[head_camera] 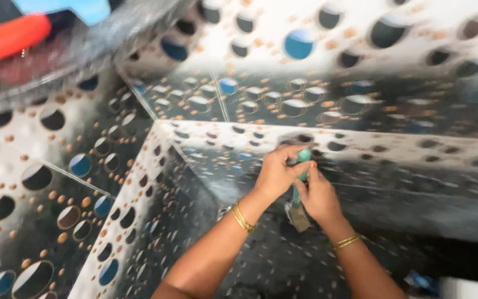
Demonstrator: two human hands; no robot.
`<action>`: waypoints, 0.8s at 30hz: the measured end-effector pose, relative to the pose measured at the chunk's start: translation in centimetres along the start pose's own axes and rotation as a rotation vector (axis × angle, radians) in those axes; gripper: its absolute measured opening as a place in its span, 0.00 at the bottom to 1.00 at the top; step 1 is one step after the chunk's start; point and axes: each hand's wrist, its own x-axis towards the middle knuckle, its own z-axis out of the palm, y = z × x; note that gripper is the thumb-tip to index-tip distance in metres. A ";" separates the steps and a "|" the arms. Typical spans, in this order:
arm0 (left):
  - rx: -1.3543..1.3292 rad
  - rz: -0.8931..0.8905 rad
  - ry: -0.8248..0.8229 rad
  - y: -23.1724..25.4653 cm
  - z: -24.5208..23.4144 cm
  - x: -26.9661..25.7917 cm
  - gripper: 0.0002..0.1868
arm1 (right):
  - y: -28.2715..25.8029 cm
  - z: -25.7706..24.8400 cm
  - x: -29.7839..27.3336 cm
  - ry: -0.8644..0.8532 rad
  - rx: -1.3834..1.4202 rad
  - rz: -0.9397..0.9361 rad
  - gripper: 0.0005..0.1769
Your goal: The person picks up soap, a toothbrush, and a cleaning brush by hand, placing them on shelves and ledges in a bathroom before wiping down a shelf surface with their hands.
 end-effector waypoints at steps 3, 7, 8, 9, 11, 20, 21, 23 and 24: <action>-0.085 0.162 -0.090 7.2 3.6 1.5 0.21 | -1.9 -9.2 -0.4 0.028 -0.033 0.153 0.22; -0.230 0.248 -0.216 16.5 8.0 1.6 0.22 | -3.4 -18.9 -3.0 0.203 -0.073 0.159 0.18; -0.262 0.266 -0.251 18.4 9.1 1.5 0.21 | -3.4 -20.9 -3.7 0.250 -0.095 0.147 0.18; -0.289 0.278 -0.290 20.3 10.1 1.0 0.21 | -3.3 -22.9 -4.8 0.273 -0.097 0.153 0.17; -0.234 0.296 -0.375 23.6 12.7 0.2 0.21 | -2.9 -26.9 -7.1 0.316 -0.106 0.171 0.15; -0.413 0.488 -0.514 33.9 25.6 -4.3 0.18 | -1.2 -41.9 -15.5 0.506 -0.152 0.250 0.13; -0.433 0.498 -0.501 35.2 26.9 -4.8 0.18 | -1.2 -43.7 -16.3 0.518 -0.194 0.235 0.13; -0.476 0.511 -0.509 37.8 29.3 -6.4 0.18 | -1.3 -47.3 -18.1 0.544 -0.273 0.210 0.14; -0.494 0.517 -0.516 38.9 30.4 -7.0 0.18 | -1.3 -48.8 -18.9 0.558 -0.263 0.245 0.13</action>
